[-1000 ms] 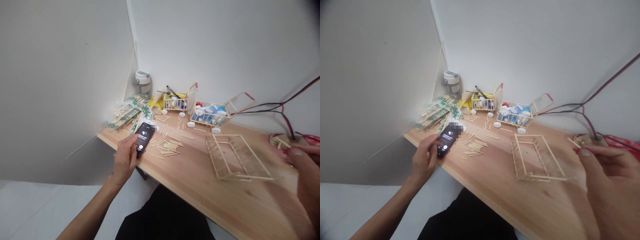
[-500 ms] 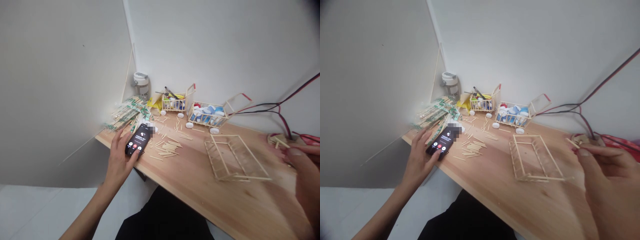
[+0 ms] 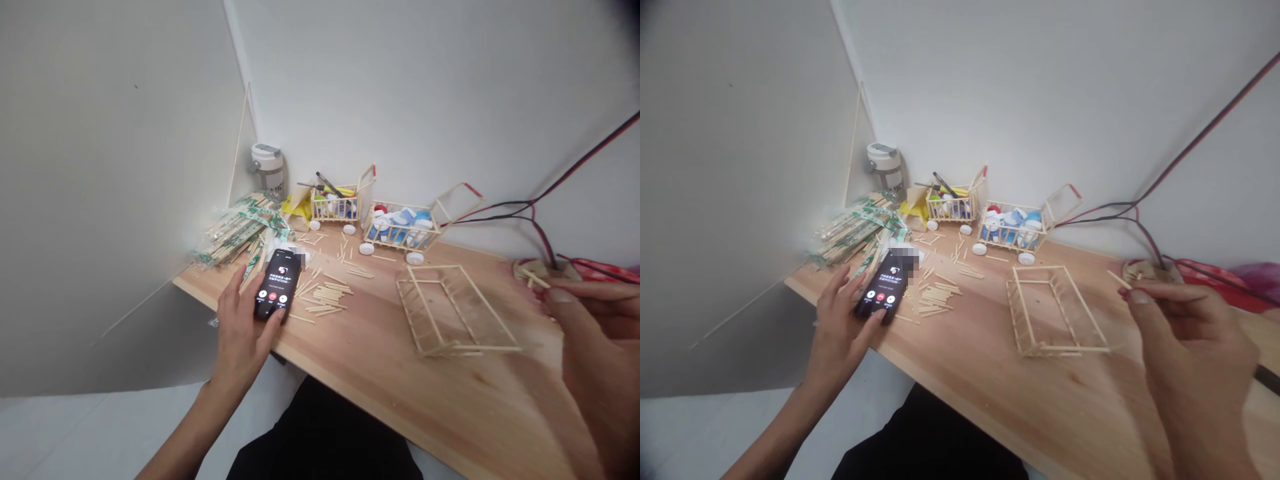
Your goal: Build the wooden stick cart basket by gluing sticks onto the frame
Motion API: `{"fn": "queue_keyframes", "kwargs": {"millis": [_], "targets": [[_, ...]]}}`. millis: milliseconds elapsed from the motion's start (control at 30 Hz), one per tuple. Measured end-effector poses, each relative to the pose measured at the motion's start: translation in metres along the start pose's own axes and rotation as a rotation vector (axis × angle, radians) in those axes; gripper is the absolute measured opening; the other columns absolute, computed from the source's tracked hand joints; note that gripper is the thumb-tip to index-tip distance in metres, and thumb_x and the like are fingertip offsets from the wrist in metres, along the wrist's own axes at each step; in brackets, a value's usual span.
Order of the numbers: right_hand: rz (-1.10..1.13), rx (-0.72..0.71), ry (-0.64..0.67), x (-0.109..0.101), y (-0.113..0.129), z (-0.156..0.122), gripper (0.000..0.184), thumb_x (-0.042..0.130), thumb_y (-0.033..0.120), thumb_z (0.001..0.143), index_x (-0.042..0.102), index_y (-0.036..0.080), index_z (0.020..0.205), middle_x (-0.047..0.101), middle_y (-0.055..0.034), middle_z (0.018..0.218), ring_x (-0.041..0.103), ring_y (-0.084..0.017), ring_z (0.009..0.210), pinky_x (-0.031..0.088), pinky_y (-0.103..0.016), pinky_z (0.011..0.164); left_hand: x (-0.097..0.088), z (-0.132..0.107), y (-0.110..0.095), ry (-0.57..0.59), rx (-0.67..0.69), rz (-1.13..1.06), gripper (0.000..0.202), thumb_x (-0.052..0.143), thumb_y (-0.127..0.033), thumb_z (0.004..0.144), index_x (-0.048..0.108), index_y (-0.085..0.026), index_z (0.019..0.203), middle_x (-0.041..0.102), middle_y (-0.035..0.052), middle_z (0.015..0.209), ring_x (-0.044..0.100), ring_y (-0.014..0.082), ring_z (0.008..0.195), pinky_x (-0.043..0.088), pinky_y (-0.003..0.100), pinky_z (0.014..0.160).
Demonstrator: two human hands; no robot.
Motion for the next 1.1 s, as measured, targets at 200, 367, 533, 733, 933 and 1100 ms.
{"fn": "queue_keyframes", "kwargs": {"millis": [200,367,533,733,933,1100], "targets": [[-0.01,-0.028,0.059,0.007,0.01,-0.005,0.023,0.075,0.034,0.064,0.067,0.022,0.081,0.069,-0.0053,0.085,0.066,-0.021,0.082,0.049,-0.041,0.081,0.003,0.023,-0.054,-0.082,0.117,-0.264,0.045,0.059,-0.02,0.089,0.048,-0.025,0.133,0.055,0.0096,0.134,0.05,0.0266,0.128,0.041,0.049,0.108],[0.072,-0.011,0.061,0.007,0.0,0.0,0.02,0.076,0.031,0.066,0.067,0.022,0.08,0.069,-0.0027,0.082,0.065,-0.017,0.079,0.048,-0.034,0.076,0.04,0.047,-0.119,0.048,0.22,-0.579,0.041,0.053,-0.013,0.088,0.05,-0.023,0.128,0.061,0.0085,0.123,0.056,0.0222,0.116,0.048,0.042,0.1],[0.124,0.034,0.026,0.004,-0.002,0.004,0.018,0.075,0.028,0.066,0.067,0.021,0.08,0.067,-0.0019,0.078,0.062,-0.014,0.072,0.046,-0.031,0.073,0.082,0.065,-0.166,0.209,0.361,-0.646,0.043,0.045,-0.006,0.087,0.048,-0.018,0.128,0.059,0.0109,0.126,0.052,0.0234,0.12,0.042,0.044,0.106],[0.194,0.103,0.032,0.007,-0.009,0.007,0.019,0.076,0.027,0.064,0.065,0.02,0.078,0.064,-0.0002,0.071,0.059,-0.012,0.068,0.044,-0.029,0.071,0.122,0.094,-0.164,0.332,0.217,-0.773,0.048,0.041,0.0,0.081,0.053,-0.017,0.124,0.062,0.0104,0.12,0.057,0.0236,0.112,0.047,0.044,0.099],[0.092,0.104,0.07,0.007,-0.014,0.006,0.022,0.077,0.035,0.066,0.066,0.021,0.08,0.066,-0.0004,0.076,0.06,-0.013,0.072,0.048,-0.027,0.071,0.155,0.099,-0.145,0.448,-0.157,-1.147,0.04,0.052,-0.001,0.078,0.058,-0.016,0.114,0.066,0.0074,0.102,0.063,0.0152,0.09,0.052,0.031,0.081],[0.068,0.108,0.135,0.011,-0.021,0.008,0.022,0.077,0.037,0.067,0.066,0.022,0.077,0.064,0.002,0.074,0.062,-0.014,0.076,0.05,-0.026,0.073,0.152,0.09,-0.14,0.422,-0.198,-1.163,0.031,0.052,-0.004,0.081,0.063,-0.017,0.107,0.068,0.0061,0.101,0.063,0.0151,0.092,0.05,0.03,0.081]]}}
Point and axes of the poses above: each hand's wrist, its own z-axis towards the middle knuckle, its own x-axis out of the palm, y = z × x, the point moved 9 cm from there along z, towards the middle knuckle
